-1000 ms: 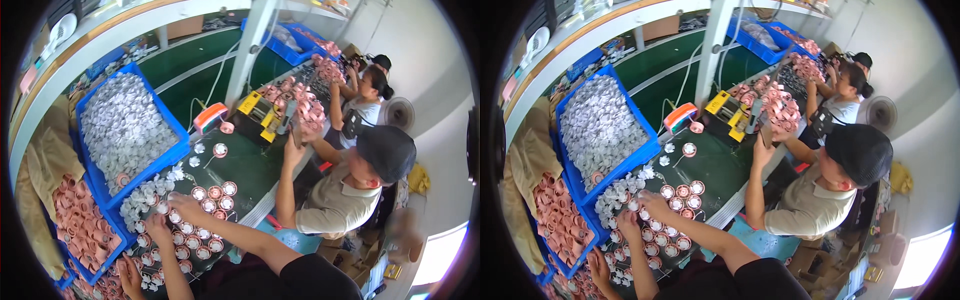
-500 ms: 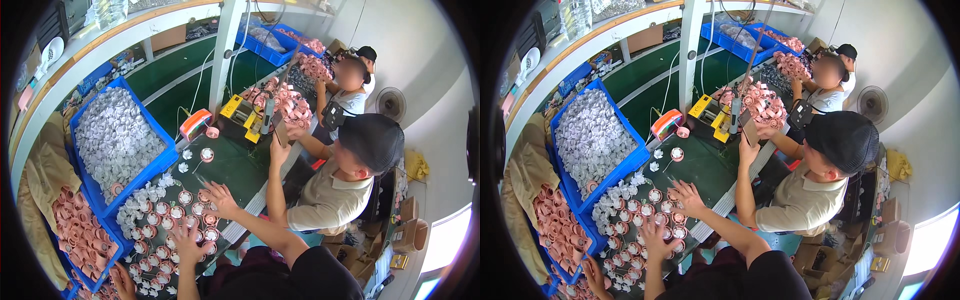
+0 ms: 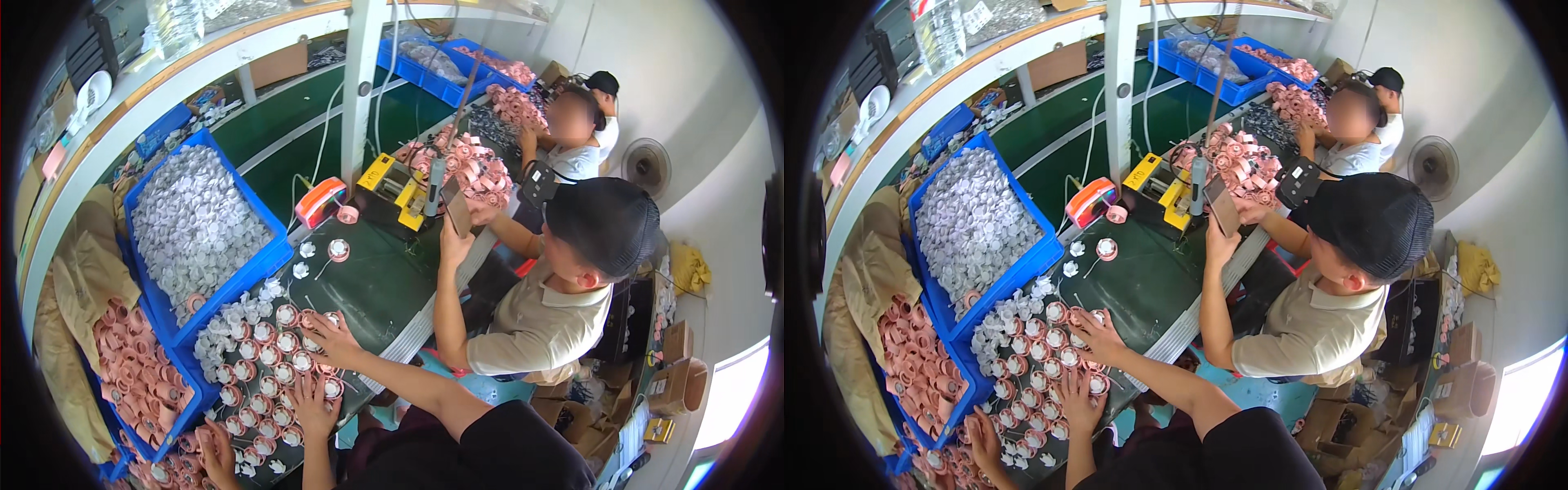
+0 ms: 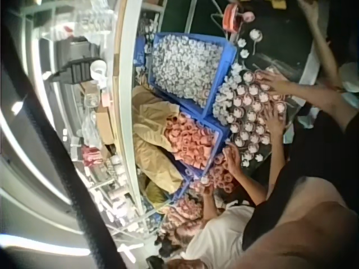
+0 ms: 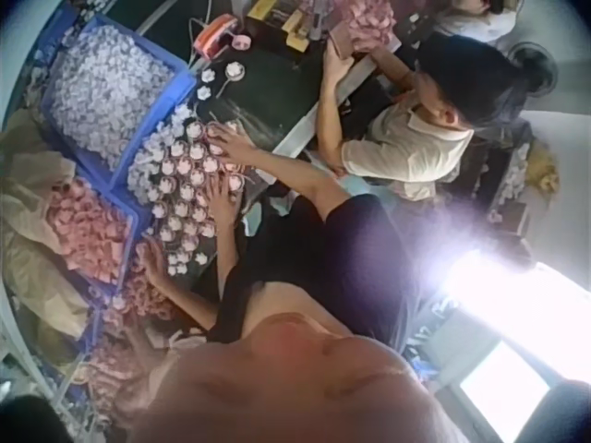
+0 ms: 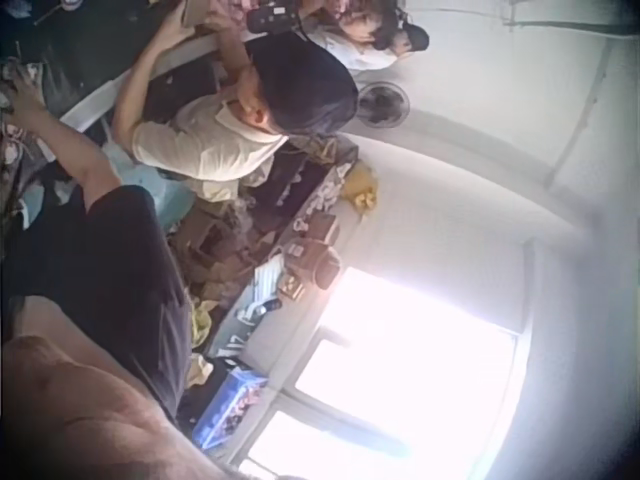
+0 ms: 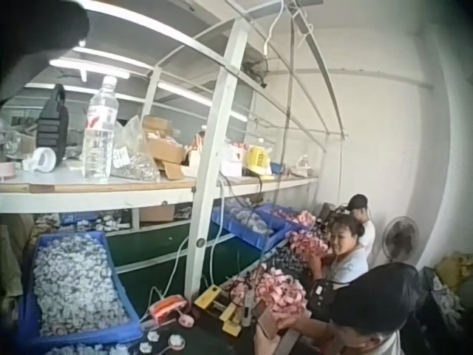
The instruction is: Assembling small electronic cooling fan components at a factory workstation by inserting plastic parts into housings and routing wires.
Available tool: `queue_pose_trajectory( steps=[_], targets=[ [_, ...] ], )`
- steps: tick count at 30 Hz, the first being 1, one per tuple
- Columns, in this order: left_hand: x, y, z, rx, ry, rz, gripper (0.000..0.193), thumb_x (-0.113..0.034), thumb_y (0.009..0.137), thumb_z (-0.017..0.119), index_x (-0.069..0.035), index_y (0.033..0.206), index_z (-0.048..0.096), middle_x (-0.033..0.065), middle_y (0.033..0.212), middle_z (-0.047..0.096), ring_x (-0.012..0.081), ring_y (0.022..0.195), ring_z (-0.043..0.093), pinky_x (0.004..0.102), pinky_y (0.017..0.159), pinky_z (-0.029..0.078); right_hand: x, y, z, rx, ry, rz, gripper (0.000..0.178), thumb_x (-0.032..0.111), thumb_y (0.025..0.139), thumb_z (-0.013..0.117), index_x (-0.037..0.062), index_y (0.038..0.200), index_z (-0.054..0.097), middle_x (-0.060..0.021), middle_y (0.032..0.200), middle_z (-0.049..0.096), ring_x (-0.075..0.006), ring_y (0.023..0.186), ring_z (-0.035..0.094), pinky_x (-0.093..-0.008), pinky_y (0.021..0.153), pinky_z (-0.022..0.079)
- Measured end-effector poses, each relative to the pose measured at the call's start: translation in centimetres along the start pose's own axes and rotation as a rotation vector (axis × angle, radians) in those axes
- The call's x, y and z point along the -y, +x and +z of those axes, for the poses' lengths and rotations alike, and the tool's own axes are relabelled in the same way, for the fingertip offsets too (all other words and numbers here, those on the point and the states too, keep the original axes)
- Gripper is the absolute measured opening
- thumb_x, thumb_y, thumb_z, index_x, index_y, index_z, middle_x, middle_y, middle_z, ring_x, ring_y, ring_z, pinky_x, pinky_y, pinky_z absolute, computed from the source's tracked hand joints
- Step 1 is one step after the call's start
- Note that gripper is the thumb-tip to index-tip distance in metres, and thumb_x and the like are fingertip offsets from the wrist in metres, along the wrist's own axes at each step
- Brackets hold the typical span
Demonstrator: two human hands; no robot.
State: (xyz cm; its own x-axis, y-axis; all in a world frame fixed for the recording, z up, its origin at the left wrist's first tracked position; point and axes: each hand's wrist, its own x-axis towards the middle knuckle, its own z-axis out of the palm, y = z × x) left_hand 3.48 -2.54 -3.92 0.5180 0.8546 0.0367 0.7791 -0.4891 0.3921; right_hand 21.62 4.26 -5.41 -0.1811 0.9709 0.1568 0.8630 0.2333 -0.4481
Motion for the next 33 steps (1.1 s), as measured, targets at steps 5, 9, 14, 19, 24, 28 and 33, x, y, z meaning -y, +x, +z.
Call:
queue_pose_trajectory(
  steps=[5,9,14,19,24,28,33],
  targets=[
    [1.6,-0.4,-0.6,-0.003,-0.038,0.065,0.065,-0.037,0.064,0.071,-0.018,0.122,0.049,0.0072,0.135,0.036,0.0295,0.127,0.028,0.0588,0.104,0.01,-0.4,-0.2,0.6,0.064,0.004,-0.013,0.06,0.041,0.077,0.057,0.0169,0.13,0.041,-0.0136,0.14,0.027,-0.0272,0.131,0.024,-0.0657,0.098,0.012],
    [0.0,-0.5,-1.9,0.014,-0.059,-0.024,0.068,-0.043,0.064,0.07,-0.018,0.124,0.047,0.0084,0.137,0.032,0.0306,0.127,0.027,0.0617,0.101,0.011,-2.8,0.9,0.4,-0.045,0.058,0.009,0.063,0.038,0.076,0.061,0.0141,0.131,0.039,-0.0104,0.139,0.031,-0.0265,0.13,0.027,-0.06,0.102,0.014],
    [-1.7,-1.0,-0.2,-0.036,0.059,0.047,0.071,-0.037,0.071,0.067,-0.021,0.132,0.036,0.0086,0.138,0.031,0.0272,0.127,0.029,0.0615,0.1,0.016,-1.0,5.5,-0.5,0.008,0.036,-0.118,0.065,0.037,0.079,0.058,0.011,0.133,0.034,-0.0129,0.142,0.026,-0.0275,0.131,0.024,-0.0518,0.105,0.017],
    [-1.0,-1.2,1.7,-0.098,0.044,-0.019,0.062,-0.025,0.073,0.065,-0.016,0.13,0.039,0.0059,0.135,0.036,0.0239,0.127,0.031,0.0603,0.101,0.017,1.0,6.3,2.6,0.068,0.117,-0.177,0.062,0.036,0.079,0.058,0.0057,0.129,0.039,-0.0172,0.137,0.031,-0.0335,0.123,0.035,-0.0444,0.101,0.03],
    [-0.6,-2.6,1.7,-0.159,0.036,0.005,0.055,-0.019,0.075,0.063,-0.012,0.126,0.044,0.006,0.131,0.041,0.0237,0.123,0.036,0.0599,0.102,0.014,1.9,5.3,2.3,0.098,0.118,-0.247,0.061,0.036,0.079,0.058,0.0083,0.129,0.039,-0.0162,0.139,0.028,-0.0328,0.124,0.033,-0.05,0.101,0.027],
    [-2.7,-3.0,1.6,-0.242,-0.136,-0.078,0.05,-0.016,0.073,0.062,-0.014,0.121,0.048,0.0065,0.129,0.043,0.0247,0.123,0.037,0.0619,0.1,0.013,-1.9,6.7,-0.2,-0.253,-0.011,-0.25,0.044,0.026,0.072,0.063,0.009,0.112,0.054,-0.0124,0.133,0.037,-0.0293,0.118,0.04,-0.0501,0.099,0.029],
    [-5.0,-3.9,2.0,-0.218,-0.12,-0.008,0.045,-0.009,0.072,0.059,-0.014,0.116,0.053,0.0078,0.129,0.043,0.0274,0.122,0.037,0.0631,0.099,0.014,-10.8,9.3,-3.5,-0.261,-0.282,0.322,0.07,0.016,0.069,0.062,0.018,0.133,0.033,-0.0123,0.14,0.026,-0.0364,0.124,0.03,-0.0529,0.097,0.032]
  ],
)
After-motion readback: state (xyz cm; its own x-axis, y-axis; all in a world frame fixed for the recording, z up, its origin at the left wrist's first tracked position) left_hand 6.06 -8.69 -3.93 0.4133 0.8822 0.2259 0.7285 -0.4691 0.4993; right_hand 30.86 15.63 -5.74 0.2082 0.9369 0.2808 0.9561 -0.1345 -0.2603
